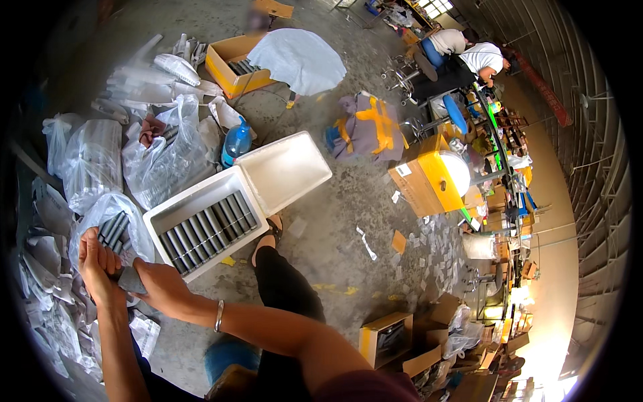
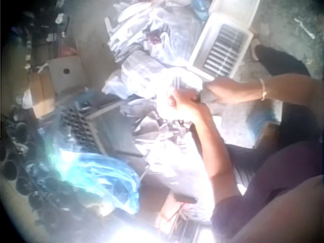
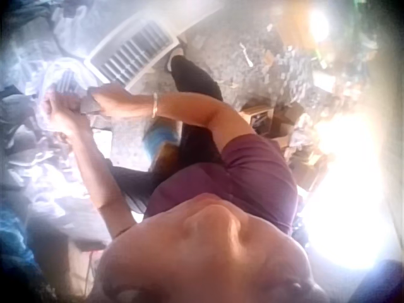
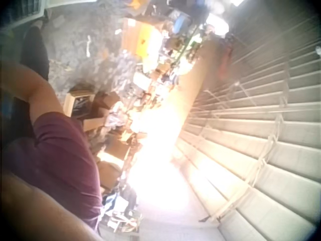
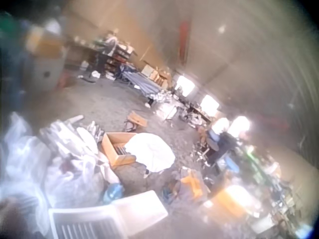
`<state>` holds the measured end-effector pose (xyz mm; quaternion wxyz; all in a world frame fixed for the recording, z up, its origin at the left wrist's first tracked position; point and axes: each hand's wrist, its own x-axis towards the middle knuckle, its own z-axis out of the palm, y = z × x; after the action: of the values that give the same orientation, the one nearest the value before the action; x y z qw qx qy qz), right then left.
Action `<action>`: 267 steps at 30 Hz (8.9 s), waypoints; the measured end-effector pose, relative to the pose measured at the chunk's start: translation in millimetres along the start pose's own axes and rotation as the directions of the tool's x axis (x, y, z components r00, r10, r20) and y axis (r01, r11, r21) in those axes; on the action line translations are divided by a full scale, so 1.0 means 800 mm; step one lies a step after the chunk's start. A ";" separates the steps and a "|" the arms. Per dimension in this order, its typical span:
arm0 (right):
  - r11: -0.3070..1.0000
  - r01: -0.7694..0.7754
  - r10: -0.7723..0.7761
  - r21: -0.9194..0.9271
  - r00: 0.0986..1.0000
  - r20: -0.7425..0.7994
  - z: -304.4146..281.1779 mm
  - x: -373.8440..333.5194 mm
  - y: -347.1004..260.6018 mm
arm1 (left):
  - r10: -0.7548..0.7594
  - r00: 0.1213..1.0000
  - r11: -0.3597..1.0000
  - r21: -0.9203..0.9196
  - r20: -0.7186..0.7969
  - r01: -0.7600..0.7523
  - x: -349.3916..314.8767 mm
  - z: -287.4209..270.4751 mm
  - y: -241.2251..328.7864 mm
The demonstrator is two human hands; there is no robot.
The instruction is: The person sits on a low stool and wipes cylindrical metal objects with a blue cloth. They pick up each cylinder from a plastic bag, wipe it thoroughly, and place it into a white styrofoam tray. The person occasionally touches their face or adjusts the camera during the task.
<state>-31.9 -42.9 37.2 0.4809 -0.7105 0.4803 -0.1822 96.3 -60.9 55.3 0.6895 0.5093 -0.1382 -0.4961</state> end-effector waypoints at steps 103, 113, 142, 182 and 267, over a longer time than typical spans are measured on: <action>0.679 -0.073 0.042 0.731 0.997 0.060 -0.112 0.010 0.042 | -0.219 0.767 0.862 -0.248 0.603 0.442 -0.017 -0.017 0.004; 0.693 0.142 -0.127 0.707 0.989 -0.075 -0.112 0.027 0.022 | -0.283 0.794 0.946 0.018 0.537 0.325 -0.023 -0.015 -0.006; 0.531 0.070 -0.119 0.844 0.993 -0.008 -0.129 0.030 0.026 | -0.291 0.826 0.953 0.220 0.483 0.207 -0.032 -0.008 -0.005; 0.166 0.122 -0.121 0.979 0.987 -0.103 -0.127 0.033 0.029 | -0.520 0.625 0.853 0.312 0.582 0.419 -0.044 -0.009 -0.016; 0.703 -0.310 0.082 0.640 0.929 0.361 -0.082 0.004 0.014 | -0.127 0.770 0.992 0.097 0.625 0.085 -0.024 -0.041 -0.003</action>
<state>-83.3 -80.3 58.2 0.7943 -0.4447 0.3717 -0.1821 108.9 -26.3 44.6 0.5580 0.3427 -0.3473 -0.6713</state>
